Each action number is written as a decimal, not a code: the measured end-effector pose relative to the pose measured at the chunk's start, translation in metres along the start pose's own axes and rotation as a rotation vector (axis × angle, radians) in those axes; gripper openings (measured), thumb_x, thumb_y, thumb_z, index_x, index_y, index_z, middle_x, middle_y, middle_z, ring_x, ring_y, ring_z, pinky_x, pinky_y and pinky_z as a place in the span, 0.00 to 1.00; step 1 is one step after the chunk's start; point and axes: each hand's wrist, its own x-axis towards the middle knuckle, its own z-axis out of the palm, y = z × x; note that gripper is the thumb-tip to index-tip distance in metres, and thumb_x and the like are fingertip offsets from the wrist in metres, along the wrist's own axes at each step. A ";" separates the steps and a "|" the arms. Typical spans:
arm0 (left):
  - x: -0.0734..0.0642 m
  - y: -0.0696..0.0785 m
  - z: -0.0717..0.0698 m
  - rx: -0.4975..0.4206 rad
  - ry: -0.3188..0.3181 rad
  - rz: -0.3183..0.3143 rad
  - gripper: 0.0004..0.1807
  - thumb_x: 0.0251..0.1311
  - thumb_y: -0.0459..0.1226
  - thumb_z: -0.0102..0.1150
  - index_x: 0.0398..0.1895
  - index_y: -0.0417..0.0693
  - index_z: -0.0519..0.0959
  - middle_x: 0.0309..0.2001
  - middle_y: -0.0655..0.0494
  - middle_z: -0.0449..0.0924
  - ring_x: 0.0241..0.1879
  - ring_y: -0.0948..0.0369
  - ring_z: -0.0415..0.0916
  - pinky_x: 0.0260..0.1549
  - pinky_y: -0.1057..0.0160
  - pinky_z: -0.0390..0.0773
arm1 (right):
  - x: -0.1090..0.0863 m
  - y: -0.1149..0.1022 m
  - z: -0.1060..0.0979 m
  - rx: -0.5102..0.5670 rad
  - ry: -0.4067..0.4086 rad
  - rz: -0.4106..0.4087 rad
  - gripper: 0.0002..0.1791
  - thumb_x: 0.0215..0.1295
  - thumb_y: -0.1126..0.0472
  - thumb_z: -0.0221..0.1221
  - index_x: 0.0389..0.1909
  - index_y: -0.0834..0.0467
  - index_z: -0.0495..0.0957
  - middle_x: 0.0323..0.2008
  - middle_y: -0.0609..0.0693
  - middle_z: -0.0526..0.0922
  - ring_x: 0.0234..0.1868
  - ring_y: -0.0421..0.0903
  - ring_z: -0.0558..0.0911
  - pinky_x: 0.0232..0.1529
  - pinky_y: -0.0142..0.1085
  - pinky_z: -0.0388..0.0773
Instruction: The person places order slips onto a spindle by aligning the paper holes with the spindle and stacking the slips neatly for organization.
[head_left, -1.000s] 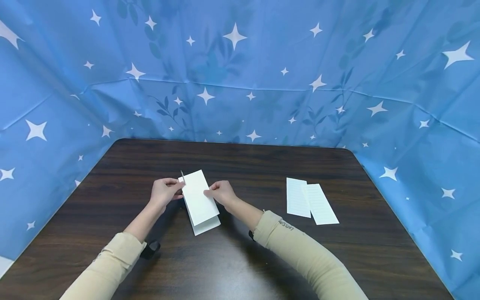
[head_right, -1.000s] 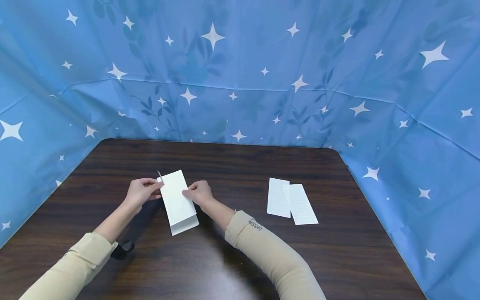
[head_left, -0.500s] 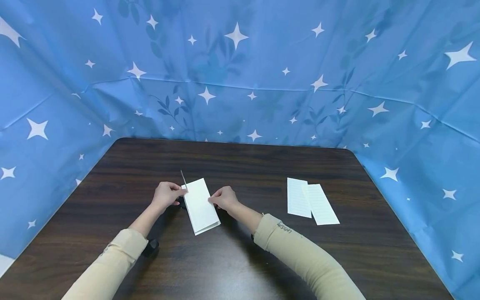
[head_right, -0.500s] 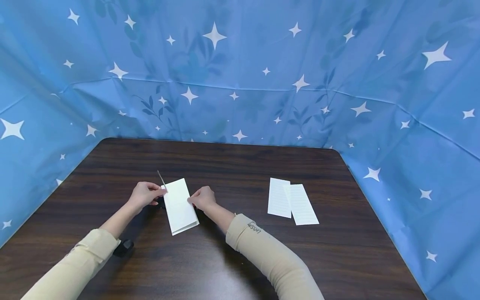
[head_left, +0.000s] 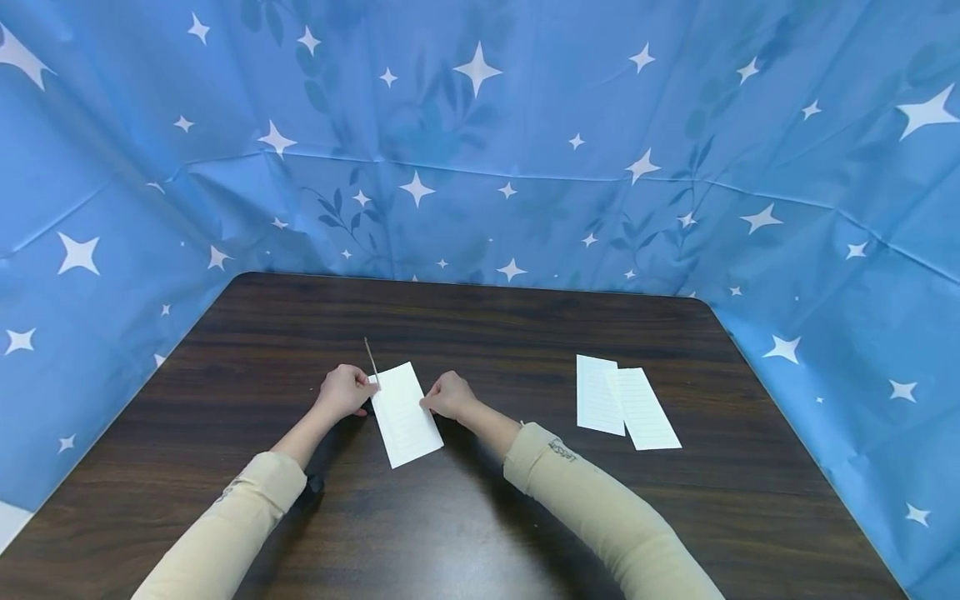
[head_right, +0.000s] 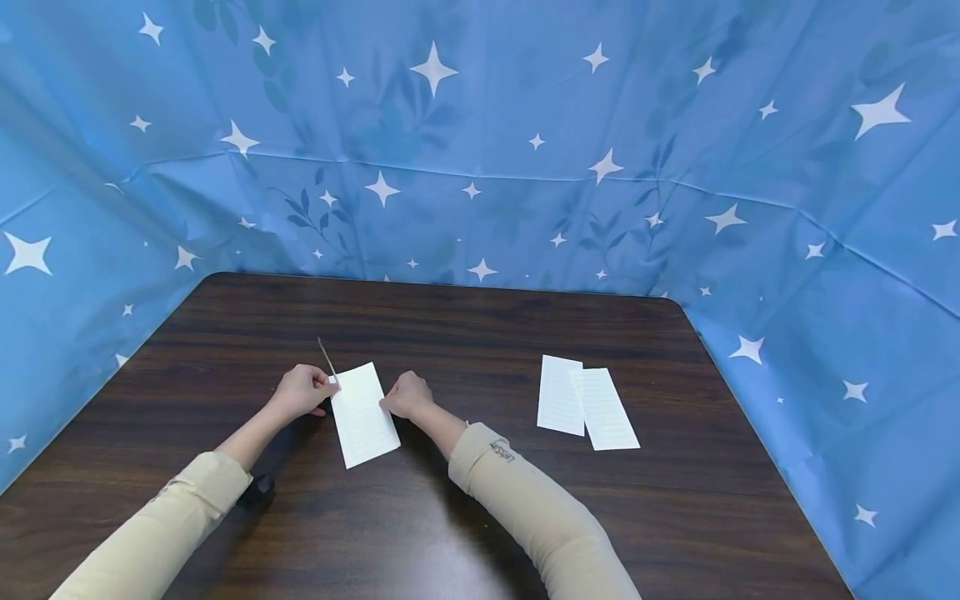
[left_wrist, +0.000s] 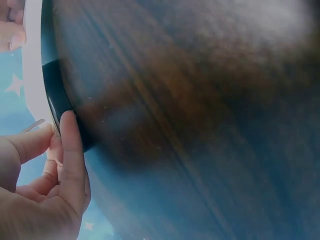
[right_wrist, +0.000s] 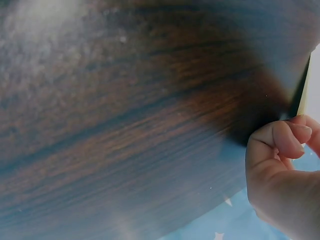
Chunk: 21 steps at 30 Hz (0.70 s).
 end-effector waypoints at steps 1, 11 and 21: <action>0.000 -0.001 0.000 0.009 0.002 0.008 0.11 0.61 0.33 0.56 0.23 0.36 0.75 0.14 0.53 0.72 0.16 0.59 0.80 0.18 0.67 0.76 | 0.000 0.000 0.000 -0.016 -0.003 -0.003 0.09 0.58 0.66 0.61 0.25 0.69 0.84 0.25 0.59 0.84 0.20 0.41 0.70 0.18 0.25 0.63; 0.002 -0.001 0.002 0.055 0.002 0.028 0.14 0.61 0.32 0.56 0.17 0.40 0.72 0.10 0.58 0.67 0.18 0.58 0.81 0.20 0.65 0.76 | 0.002 -0.001 0.001 -0.125 -0.022 -0.007 0.13 0.58 0.66 0.58 0.16 0.65 0.80 0.12 0.48 0.72 0.15 0.40 0.65 0.16 0.26 0.59; 0.005 -0.002 0.002 -0.078 -0.054 -0.047 0.08 0.61 0.30 0.56 0.31 0.36 0.67 0.22 0.51 0.71 0.16 0.61 0.77 0.22 0.62 0.83 | 0.005 -0.002 0.002 -0.205 -0.038 -0.002 0.28 0.58 0.66 0.56 0.01 0.52 0.59 0.04 0.42 0.56 0.10 0.38 0.57 0.13 0.25 0.52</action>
